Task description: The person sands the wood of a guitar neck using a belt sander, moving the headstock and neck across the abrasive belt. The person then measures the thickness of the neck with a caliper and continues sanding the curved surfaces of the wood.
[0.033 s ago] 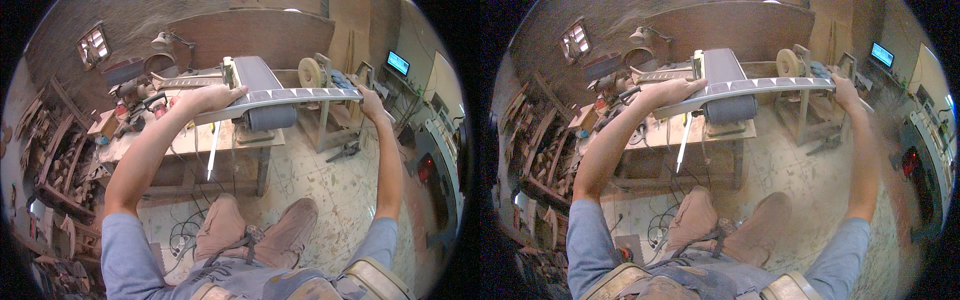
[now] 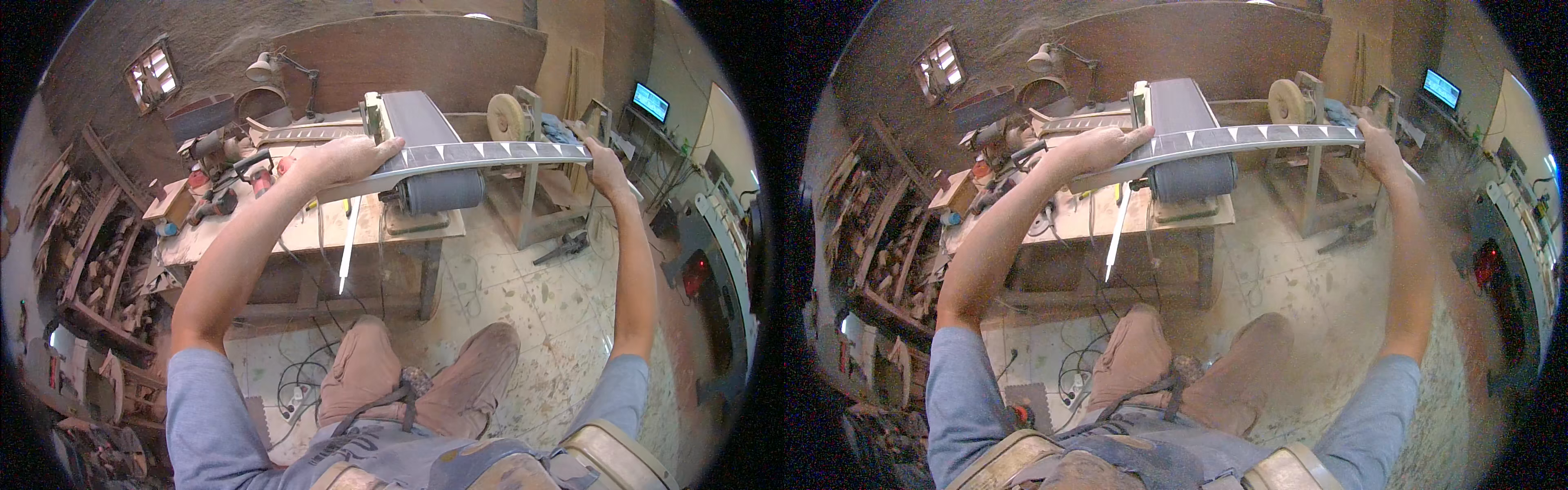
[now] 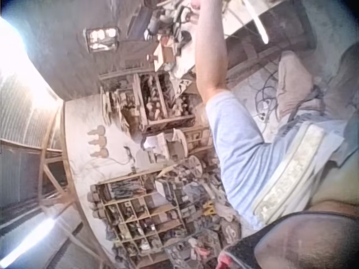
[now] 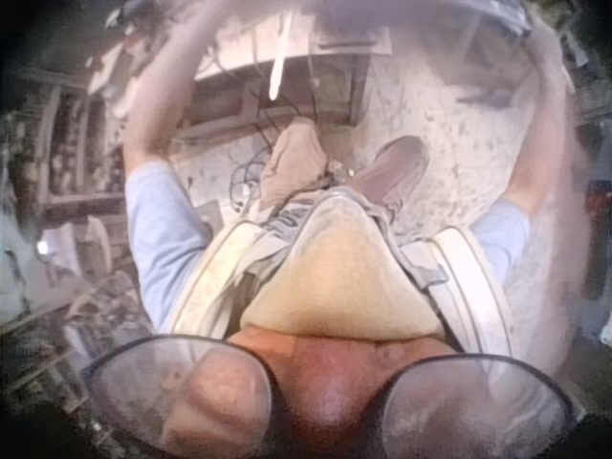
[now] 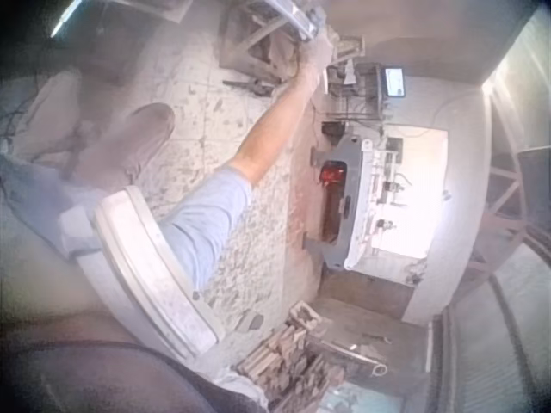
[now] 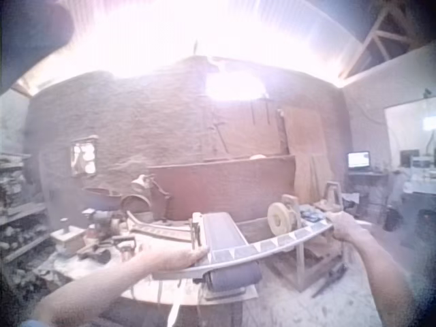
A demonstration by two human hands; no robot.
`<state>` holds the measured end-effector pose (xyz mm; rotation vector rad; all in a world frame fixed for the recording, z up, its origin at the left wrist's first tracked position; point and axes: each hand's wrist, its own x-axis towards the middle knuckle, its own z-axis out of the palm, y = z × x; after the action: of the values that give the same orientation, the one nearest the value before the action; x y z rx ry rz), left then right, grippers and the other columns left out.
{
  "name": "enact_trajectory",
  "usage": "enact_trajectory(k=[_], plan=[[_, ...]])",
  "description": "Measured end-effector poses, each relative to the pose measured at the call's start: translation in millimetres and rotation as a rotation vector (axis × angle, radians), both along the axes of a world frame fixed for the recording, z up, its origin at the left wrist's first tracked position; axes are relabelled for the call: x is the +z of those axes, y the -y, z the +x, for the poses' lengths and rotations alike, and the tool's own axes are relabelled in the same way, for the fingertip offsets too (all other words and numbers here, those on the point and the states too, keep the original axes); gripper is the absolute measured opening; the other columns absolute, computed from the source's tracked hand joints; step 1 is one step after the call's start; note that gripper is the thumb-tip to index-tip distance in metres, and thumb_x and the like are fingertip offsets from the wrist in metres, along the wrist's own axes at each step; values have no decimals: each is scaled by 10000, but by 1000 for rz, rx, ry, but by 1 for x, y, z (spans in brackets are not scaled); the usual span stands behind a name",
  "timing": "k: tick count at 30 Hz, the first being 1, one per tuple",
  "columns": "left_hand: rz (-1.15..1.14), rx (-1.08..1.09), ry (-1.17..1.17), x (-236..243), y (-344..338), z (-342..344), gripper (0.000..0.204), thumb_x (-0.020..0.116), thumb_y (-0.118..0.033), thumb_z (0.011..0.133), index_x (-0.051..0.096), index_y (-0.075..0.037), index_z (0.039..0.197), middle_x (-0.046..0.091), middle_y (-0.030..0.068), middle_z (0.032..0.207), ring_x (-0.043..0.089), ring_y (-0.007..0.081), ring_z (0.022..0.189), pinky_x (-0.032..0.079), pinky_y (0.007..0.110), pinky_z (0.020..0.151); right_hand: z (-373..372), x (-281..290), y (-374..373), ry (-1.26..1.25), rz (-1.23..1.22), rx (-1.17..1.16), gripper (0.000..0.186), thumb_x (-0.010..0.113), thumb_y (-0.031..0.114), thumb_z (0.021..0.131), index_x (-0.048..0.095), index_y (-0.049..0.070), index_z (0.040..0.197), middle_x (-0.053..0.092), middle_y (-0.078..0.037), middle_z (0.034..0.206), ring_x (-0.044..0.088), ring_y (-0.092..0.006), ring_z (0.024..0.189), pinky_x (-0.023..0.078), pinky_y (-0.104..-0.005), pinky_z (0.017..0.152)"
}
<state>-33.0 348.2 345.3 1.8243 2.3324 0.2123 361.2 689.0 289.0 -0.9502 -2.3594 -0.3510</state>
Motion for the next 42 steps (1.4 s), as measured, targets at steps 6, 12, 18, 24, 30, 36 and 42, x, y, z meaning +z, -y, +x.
enact_trajectory(k=[6,12,18,24,30,36,42], plan=[[352,-174,-624,-15,23,15,462,436,-398,1070,684,-15,1147,693,213,791,708,415,820,555,498,750,-7,-16,8,-216,181,83,349,601,2,873,556,39,1217,657,-233,1157,610,-450,1107,503,-517,899],[462,-16,-470,-20,16,0,714,335,-511,1072,731,-1,767,708,233,783,715,404,799,553,519,763,-14,-19,13,-176,330,-19,286,491,62,953,582,62,1225,670,-171,1247,640,-362,1159,498,-467,974],[668,76,-462,-24,18,4,726,374,-572,1043,735,7,794,710,238,767,725,397,812,569,490,783,-25,-18,6,-107,501,-181,277,476,109,980,574,107,1240,681,-106,1265,647,-274,1182,466,-470,1039],[413,51,-393,-16,14,1,694,393,-554,1044,744,24,888,723,241,811,734,376,842,577,483,754,-16,-18,3,-66,514,-117,247,499,83,954,610,111,1172,704,-94,1193,647,-259,1165,445,-478,1052],[106,-144,-329,-17,7,-20,431,405,-342,1076,568,-38,1334,710,228,1013,698,410,913,533,504,809,-14,4,17,56,161,-6,333,580,-77,780,636,39,1087,701,-190,1055,636,-376,1089,453,-485,994],[433,-131,-583,-27,7,-9,646,402,-531,1044,755,4,962,725,229,876,724,394,823,579,472,736,-11,-11,17,-51,336,-47,243,526,48,919,612,80,1144,690,-180,1086,643,-360,1044,466,-468,958],[659,43,-495,-23,12,10,640,445,-539,1037,730,-25,782,688,186,665,732,341,686,586,447,641,-17,-10,17,-13,625,-157,253,532,89,931,595,107,1176,642,-58,1238,606,-275,1128,456,-494,987]])
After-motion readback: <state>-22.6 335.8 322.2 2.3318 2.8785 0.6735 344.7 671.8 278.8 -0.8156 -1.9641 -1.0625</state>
